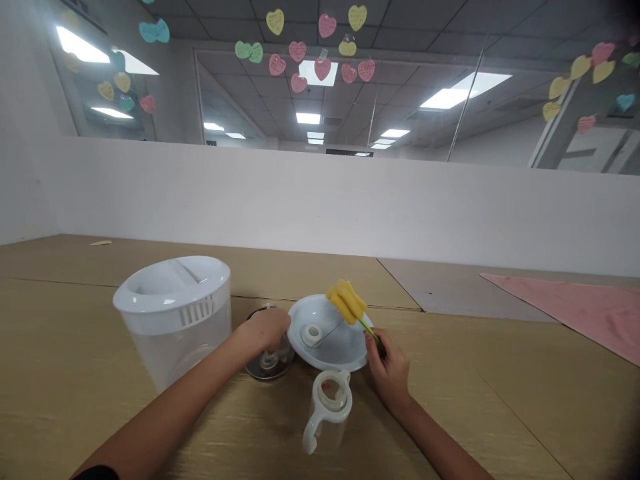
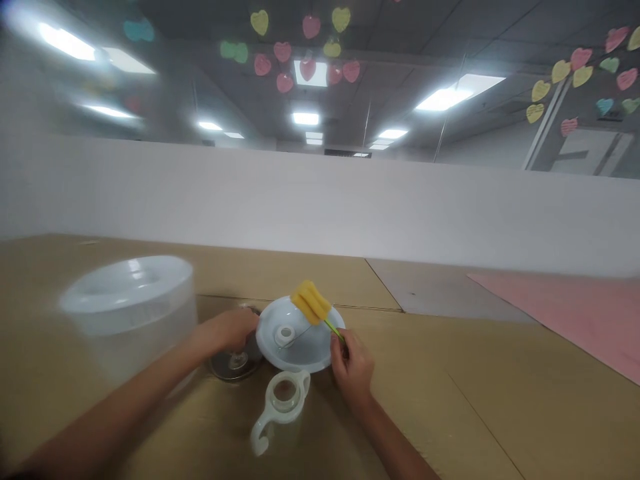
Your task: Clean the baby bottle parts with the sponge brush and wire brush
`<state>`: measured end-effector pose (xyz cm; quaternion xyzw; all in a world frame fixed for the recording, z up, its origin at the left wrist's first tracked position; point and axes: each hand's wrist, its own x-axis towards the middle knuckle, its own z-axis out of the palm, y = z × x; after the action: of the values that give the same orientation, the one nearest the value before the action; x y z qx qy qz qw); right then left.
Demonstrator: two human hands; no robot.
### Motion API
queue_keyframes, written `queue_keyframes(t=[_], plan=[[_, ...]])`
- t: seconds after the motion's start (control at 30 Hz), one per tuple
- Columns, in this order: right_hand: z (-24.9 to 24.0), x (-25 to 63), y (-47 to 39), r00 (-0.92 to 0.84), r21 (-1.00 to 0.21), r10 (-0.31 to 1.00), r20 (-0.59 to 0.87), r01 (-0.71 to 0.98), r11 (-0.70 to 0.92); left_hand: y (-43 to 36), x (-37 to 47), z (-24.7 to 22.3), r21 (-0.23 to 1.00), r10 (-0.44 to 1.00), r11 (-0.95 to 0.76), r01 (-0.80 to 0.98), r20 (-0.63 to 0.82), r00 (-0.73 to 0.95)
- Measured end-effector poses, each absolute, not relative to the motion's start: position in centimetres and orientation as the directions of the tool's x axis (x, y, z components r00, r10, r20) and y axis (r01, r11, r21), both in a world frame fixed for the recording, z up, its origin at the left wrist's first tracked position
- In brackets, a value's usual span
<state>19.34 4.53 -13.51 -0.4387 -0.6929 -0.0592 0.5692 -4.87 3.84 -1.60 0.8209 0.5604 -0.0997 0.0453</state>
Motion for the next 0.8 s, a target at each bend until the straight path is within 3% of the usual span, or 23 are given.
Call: queue_keyframes(t=[0.4,0.63,0.8], plan=[[-13.66,19.4,4.56,0.015,-0.399,0.537,0.843,0.688,0.606,4.49,-5.14,-2.36,-0.007,0.876,-0.295,0.956,-0.402,0.267],[-13.78,19.55,4.72,0.011,-0.389,0.532,0.847,0.695,0.605,4.67,-4.8,-2.46,-0.099,0.883,-0.354,0.93,-0.363,0.297],[-13.87,19.5,4.79,0.013,-0.386,0.528,0.849,0.697,0.604,4.72,-4.96,-2.44,-0.049,0.87,-0.355,0.934,-0.384,0.311]])
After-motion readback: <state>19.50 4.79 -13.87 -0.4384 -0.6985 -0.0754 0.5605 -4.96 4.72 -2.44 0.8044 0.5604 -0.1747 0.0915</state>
